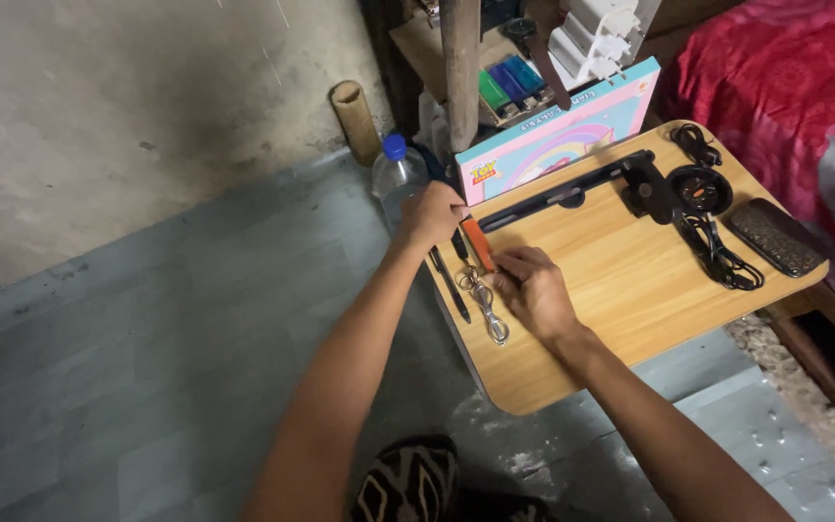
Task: Smoothing a bedsheet, arranging pillows on a bed, and organizing small items like keys on a bedside table.
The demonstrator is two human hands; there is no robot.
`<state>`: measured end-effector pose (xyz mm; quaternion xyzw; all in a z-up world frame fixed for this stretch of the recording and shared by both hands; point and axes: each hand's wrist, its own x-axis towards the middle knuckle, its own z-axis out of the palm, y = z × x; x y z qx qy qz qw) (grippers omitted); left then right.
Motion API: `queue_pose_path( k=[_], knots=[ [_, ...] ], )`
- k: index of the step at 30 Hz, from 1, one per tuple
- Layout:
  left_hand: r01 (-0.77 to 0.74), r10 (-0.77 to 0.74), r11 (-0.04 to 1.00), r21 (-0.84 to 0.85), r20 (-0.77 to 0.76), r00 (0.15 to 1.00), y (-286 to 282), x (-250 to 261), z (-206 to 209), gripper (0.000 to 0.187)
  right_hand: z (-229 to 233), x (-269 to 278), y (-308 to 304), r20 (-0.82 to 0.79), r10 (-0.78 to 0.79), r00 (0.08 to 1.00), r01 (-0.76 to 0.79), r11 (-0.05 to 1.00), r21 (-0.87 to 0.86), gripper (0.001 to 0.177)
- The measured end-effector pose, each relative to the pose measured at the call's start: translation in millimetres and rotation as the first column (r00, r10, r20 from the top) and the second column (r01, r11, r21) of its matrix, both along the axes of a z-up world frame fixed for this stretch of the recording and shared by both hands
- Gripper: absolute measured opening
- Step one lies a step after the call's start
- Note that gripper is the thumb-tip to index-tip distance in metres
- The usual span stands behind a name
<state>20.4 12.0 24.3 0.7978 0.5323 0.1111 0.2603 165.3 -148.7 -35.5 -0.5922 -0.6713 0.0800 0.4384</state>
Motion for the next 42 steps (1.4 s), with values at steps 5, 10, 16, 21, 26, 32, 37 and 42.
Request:
queue_pose_path(
  k=[5,10,16,21,26,32,37,42],
  knots=[
    [0.029,-0.029,1.0,-0.01,-0.003,1.0,-11.7,-4.6,18.7,0.027,2.1,-3.5,-2.0,0.001,-0.002,1.0,0.002,1.0,0.005,0.029],
    [0.027,-0.026,0.998,-0.054,0.03,0.999,-13.4,-2.5,21.1,0.028,-4.8,-1.5,-0.5,-0.043,-0.036,0.998,0.036,0.999,-0.002,0.028],
    [0.013,-0.008,0.997,-0.072,0.071,0.997,-3.8,-0.6,3.7,0.028,-6.7,2.5,1.8,-0.03,-0.033,0.999,0.032,0.999,-0.031,0.03],
    [0.05,-0.048,0.998,-0.045,0.049,0.998,15.0,-2.1,-20.7,0.027,0.2,-1.6,-0.6,-0.019,-0.003,1.0,0.002,1.0,-0.023,0.028],
    [0.051,-0.046,0.997,-0.055,0.09,0.995,13.0,-5.3,-18.4,0.026,3.8,-4.2,-2.8,0.01,0.0,1.0,0.0,1.0,-0.001,0.028],
    [0.046,-0.04,0.997,-0.054,0.106,0.994,6.7,-7.3,-11.2,0.026,-2.1,-4.1,-1.4,0.016,-0.001,1.0,0.001,1.0,0.02,0.029],
    [0.038,-0.03,0.996,-0.077,0.107,0.994,0.1,-4.3,-2.2,0.026,-0.7,-2.2,-1.6,0.037,-0.02,0.999,0.018,0.999,0.034,0.028],
    [0.047,-0.036,0.995,-0.09,0.114,0.993,6.9,-3.4,-12.7,0.027,1.4,-1.5,-3.2,-0.022,-0.007,1.0,0.007,1.0,-0.006,0.028]
  ],
)
